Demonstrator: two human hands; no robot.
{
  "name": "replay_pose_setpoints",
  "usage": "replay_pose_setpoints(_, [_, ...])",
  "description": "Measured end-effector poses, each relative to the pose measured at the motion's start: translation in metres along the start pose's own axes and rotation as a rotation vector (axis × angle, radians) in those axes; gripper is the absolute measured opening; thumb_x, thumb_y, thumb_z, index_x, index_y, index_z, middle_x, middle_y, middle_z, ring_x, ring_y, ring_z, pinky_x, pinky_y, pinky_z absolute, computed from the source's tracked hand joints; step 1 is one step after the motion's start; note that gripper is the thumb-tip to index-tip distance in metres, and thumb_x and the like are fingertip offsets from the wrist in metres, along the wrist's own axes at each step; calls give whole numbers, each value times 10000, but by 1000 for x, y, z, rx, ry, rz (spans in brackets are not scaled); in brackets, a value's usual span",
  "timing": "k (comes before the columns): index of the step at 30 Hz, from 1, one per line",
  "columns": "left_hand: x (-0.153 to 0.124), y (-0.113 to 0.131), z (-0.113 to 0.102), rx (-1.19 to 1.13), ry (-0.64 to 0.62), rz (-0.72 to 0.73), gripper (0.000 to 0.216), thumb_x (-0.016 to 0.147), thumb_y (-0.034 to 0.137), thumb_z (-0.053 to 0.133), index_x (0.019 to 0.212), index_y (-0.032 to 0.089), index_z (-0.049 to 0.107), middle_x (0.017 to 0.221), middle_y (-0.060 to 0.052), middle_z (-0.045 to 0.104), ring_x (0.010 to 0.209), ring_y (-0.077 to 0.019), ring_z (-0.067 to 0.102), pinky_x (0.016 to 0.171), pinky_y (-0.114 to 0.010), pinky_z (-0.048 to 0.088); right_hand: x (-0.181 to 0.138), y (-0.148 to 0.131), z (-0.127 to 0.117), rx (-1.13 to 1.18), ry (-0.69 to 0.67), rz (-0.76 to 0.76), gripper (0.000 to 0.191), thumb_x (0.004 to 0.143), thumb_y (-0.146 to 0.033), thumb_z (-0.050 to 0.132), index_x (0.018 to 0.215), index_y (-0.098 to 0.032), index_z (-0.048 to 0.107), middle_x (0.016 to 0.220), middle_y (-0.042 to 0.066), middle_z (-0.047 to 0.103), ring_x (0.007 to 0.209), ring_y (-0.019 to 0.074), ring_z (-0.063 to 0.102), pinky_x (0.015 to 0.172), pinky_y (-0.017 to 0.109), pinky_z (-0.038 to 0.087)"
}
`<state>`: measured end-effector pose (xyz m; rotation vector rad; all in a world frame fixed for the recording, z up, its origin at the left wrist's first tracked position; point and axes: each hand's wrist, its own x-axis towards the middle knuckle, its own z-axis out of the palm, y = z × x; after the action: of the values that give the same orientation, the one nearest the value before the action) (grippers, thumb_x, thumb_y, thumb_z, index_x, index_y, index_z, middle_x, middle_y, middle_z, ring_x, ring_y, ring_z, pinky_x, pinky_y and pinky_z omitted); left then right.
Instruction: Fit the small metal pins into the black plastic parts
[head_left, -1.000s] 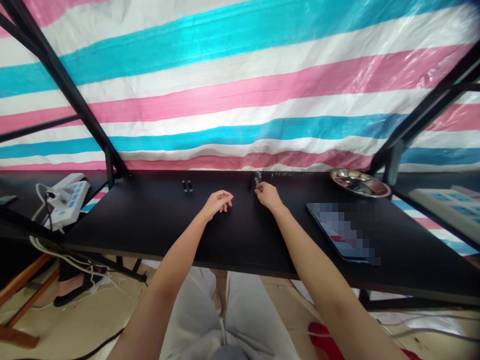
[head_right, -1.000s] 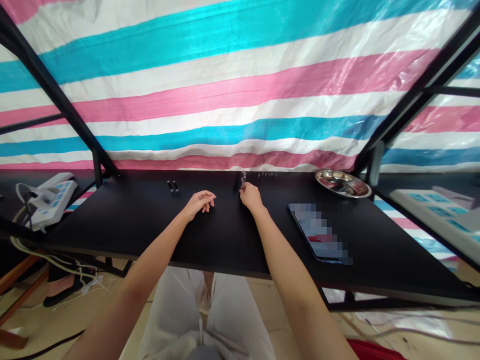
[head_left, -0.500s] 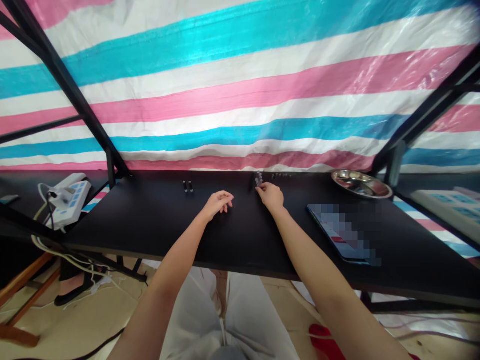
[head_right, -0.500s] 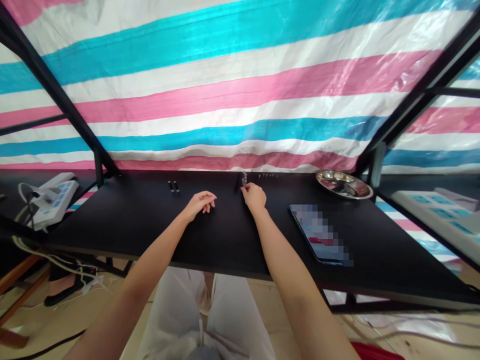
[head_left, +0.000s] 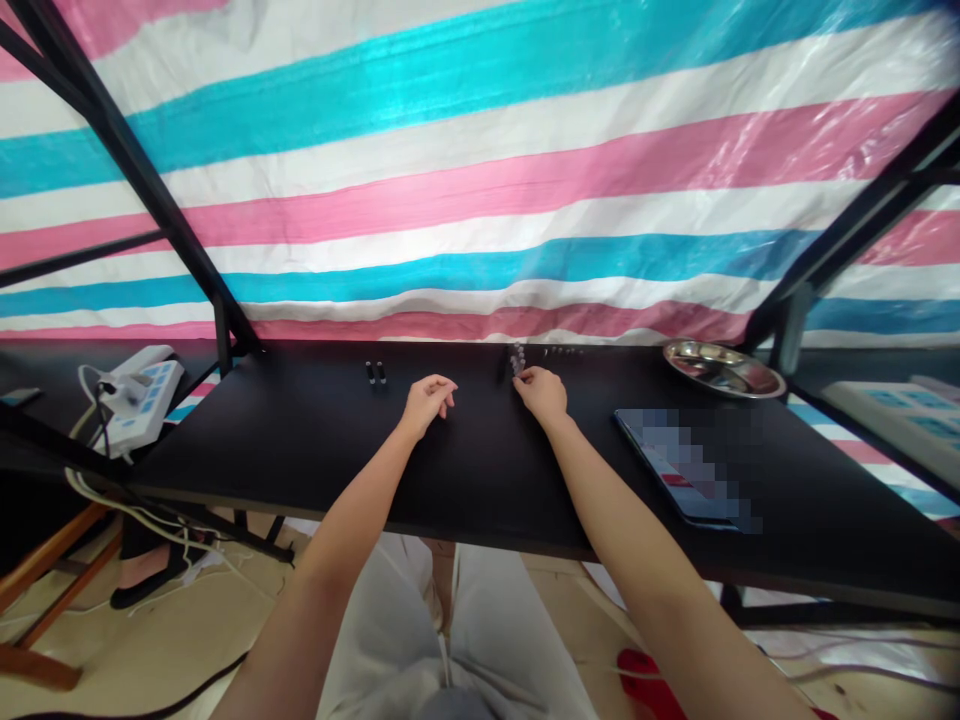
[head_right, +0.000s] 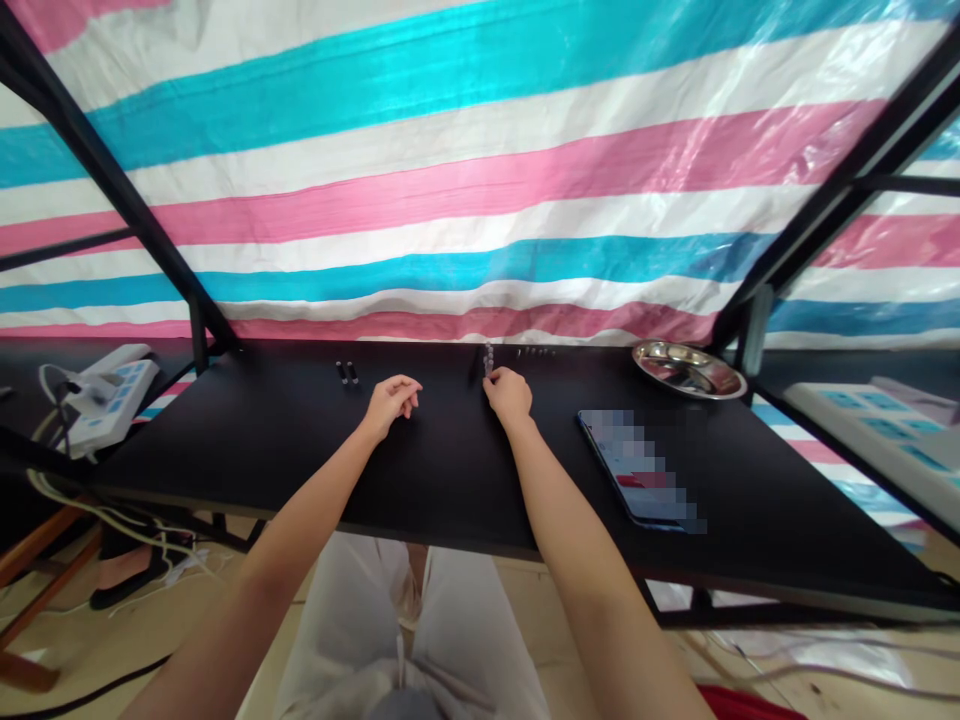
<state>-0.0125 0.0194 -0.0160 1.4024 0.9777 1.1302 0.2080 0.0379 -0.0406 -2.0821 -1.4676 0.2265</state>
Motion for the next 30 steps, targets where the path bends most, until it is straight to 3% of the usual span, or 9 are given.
replay_pose_setpoints(4, [1,2,-5,5,156,65,127,712,255,531,700,137,575,490,43,510,334,-38,393,369,-177,264,0,2,1,11,-10,10,202,725,-336,553,831,-211,671,860,64,683,816,216,615,649,279,423])
replay_pose_setpoints(9, [3,-1,-9,141,252,64,134,726,262,494,692,153,564,481,48,487,355,-52,392,398,-184,300,1,3,1,18,-23,7,214,728,-341,553,843,-200,666,864,70,675,827,220,613,660,281,426])
replay_pose_setpoints(16, [-2,1,-12,835,328,122,160,784,232,453,806,196,608,651,-16,593,667,-152,582,641,-250,415,-6,1,-9,-21,-48,-17,240,734,-333,556,893,-178,645,860,85,666,820,208,609,677,277,424])
replay_pose_setpoints(18, [-4,7,-15,980,359,75,243,807,238,440,1001,214,584,778,-43,633,753,-183,606,687,-275,423,-11,-2,-14,-37,-31,-24,220,762,-349,518,831,-188,652,828,88,667,797,210,611,659,278,417])
replay_pose_setpoints(22, [-4,19,-29,1101,463,-93,511,829,247,419,1328,201,320,954,-106,643,817,-230,626,739,-325,432,-20,-10,-20,-49,13,-62,252,798,-363,461,756,-200,650,778,80,667,754,210,609,624,272,395])
replay_pose_setpoints(25, [-1,22,-40,1135,517,-182,563,833,249,414,1365,175,243,981,-141,642,846,-260,629,756,-350,433,-22,-13,-19,-38,30,-114,262,805,-371,450,747,-203,643,747,65,663,720,199,604,610,264,380])
replay_pose_setpoints(30, [3,18,-48,1117,538,-206,539,832,252,417,1349,179,284,973,-155,646,879,-283,623,776,-368,426,-23,-15,-16,7,42,-227,270,812,-374,442,730,-204,635,699,45,651,678,180,592,586,252,360])
